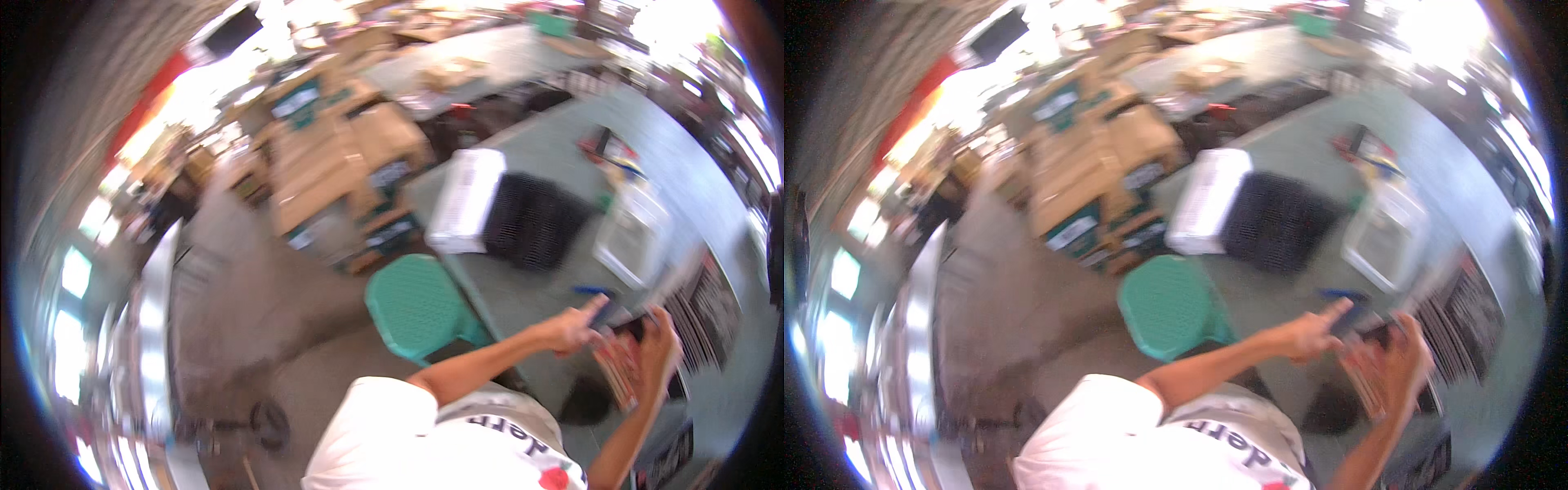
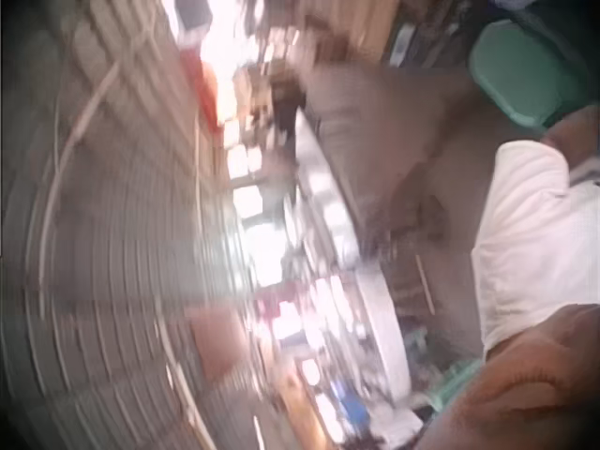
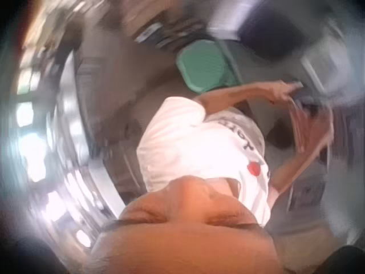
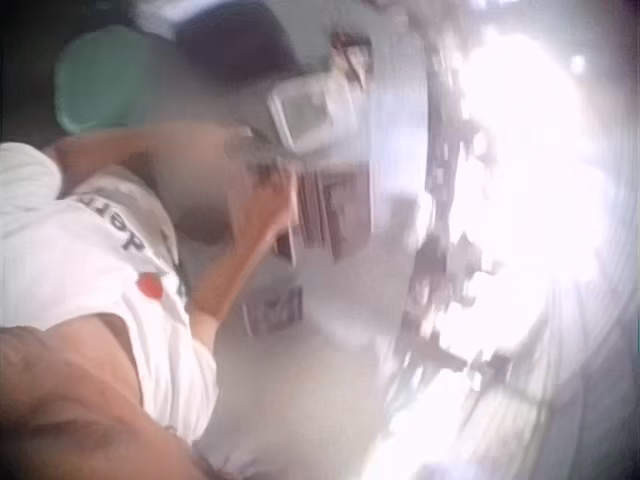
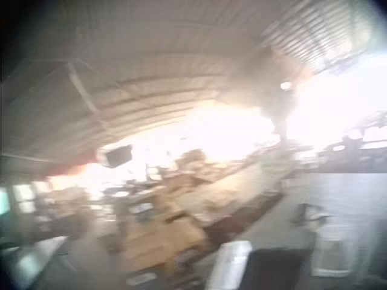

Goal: The person inserts plastic spiral coils into the holes of printed notebook covers and pages, then trims the excess coil with pliers and stacks the finished products.

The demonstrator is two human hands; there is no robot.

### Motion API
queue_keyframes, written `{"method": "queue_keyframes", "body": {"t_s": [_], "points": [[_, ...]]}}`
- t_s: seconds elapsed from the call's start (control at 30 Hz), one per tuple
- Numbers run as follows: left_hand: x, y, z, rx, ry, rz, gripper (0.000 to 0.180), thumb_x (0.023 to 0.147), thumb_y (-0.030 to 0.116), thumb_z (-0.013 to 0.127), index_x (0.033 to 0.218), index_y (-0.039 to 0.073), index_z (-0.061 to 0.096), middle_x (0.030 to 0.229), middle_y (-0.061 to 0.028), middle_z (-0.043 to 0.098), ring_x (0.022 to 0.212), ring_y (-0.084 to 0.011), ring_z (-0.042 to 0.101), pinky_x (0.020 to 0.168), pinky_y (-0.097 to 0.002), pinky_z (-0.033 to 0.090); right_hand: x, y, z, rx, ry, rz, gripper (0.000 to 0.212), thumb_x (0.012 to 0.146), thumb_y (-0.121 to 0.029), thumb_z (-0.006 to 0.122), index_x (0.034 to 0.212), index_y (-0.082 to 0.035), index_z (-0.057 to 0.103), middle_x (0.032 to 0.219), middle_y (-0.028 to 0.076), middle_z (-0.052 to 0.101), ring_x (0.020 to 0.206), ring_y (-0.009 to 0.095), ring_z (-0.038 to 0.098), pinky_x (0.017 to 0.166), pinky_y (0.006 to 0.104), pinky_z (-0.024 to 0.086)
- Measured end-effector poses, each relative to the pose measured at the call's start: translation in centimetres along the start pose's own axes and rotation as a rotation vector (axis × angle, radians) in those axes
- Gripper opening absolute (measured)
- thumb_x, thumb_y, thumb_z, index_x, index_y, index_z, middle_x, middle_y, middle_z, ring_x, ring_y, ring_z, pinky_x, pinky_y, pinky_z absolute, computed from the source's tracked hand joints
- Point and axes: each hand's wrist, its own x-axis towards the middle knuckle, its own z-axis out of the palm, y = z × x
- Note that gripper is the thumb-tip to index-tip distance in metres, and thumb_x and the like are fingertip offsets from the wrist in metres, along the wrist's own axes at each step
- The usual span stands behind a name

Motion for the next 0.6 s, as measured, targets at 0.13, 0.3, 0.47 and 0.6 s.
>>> {"method": "queue_keyframes", "body": {"t_s": [0.13,0.3,0.47,0.6], "points": [[2.6,-0.8,1.3,0.107,-0.132,0.079,0.088,0.089,0.019,0.053,0.143,0.025,-0.016,0.07,-0.0123,0.061,0.049,-0.0178,0.054,0.046,-0.031,0.046,1.2,-0.8,1.3,-0.047,0.046,-0.119,0.014,0.08,-0.013,0.06,0.093,-0.009,0.065,0.081,0.013,0.065,0.074,0.029,0.064,0.065,0.0389,0.049],[3.9,3.3,-2.7,0.041,0.228,0.276,0.02,0.087,0.019,0.06,0.098,0.004,0.066,0.067,-0.0041,0.064,0.058,-0.0076,0.056,0.051,-0.0248,0.046,1.5,0.4,1.6,-0.171,0.261,-0.132,0.036,0.072,-0.045,0.067,0.074,-0.009,0.063,0.066,0.01,0.063,0.066,0.027,0.063,0.061,0.0373,0.047],[3.6,4.3,-2.4,0.093,0.307,0.464,0.021,0.086,0.021,0.064,0.095,0.002,0.065,0.072,-0.0033,0.064,0.066,-0.0057,0.056,0.058,-0.0213,0.046,1.8,1.4,3.5,-0.29,0.336,-0.102,0.048,0.072,-0.058,0.061,0.063,-0.01,0.058,0.059,0.006,0.059,0.062,0.023,0.061,0.059,0.0361,0.044],[3.2,4.4,-1.5,0.1,0.255,0.497,0.022,0.086,0.02,0.064,0.095,0.0,0.064,0.072,-0.0041,0.064,0.067,-0.0067,0.056,0.061,-0.0226,0.046,1.3,1.0,2.5,-0.159,0.263,-0.152,0.033,0.077,-0.043,0.063,0.077,-0.01,0.063,0.064,0.004,0.06,0.069,0.025,0.063,0.063,0.0375,0.047]]}}
